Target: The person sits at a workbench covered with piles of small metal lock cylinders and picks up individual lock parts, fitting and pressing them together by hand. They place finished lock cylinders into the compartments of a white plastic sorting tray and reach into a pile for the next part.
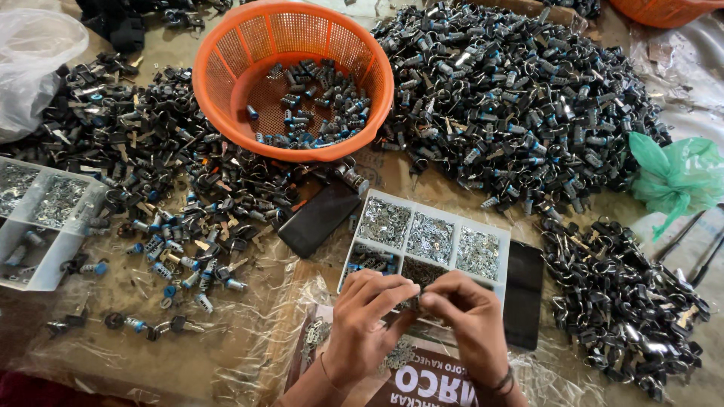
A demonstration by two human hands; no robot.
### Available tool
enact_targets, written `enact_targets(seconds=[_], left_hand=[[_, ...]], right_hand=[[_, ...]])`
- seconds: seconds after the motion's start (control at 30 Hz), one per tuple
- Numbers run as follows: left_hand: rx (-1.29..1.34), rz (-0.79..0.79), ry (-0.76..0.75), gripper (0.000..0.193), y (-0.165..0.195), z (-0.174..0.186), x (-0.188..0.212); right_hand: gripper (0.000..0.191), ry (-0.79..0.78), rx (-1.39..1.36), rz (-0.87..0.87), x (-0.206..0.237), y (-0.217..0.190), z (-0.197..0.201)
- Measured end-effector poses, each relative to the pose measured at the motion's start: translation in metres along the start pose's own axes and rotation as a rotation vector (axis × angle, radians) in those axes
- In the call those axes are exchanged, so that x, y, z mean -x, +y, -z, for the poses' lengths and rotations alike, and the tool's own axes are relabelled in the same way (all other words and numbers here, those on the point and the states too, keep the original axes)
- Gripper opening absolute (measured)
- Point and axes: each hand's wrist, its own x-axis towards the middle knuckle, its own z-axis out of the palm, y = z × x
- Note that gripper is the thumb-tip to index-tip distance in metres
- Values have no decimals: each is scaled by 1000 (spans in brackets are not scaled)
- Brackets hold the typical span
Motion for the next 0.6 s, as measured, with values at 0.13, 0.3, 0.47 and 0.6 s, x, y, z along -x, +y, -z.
enact_targets(seconds=[0.13,0.3,0.47,0.6], left_hand=[[19,32,39,40,-3,-1,-1],[-13,84,44,43,-3,-1,-2],[2,73,45,44,-4,1,-3],[11,71,56,44,-5,0,-3]], right_hand=[[19,117,555,395,-9,-4,-6],[14,84,997,471,-13,-15,-22],[11,175,610,423,-4,-18,-11],[10,-45,66,31,1,-10,-3]])
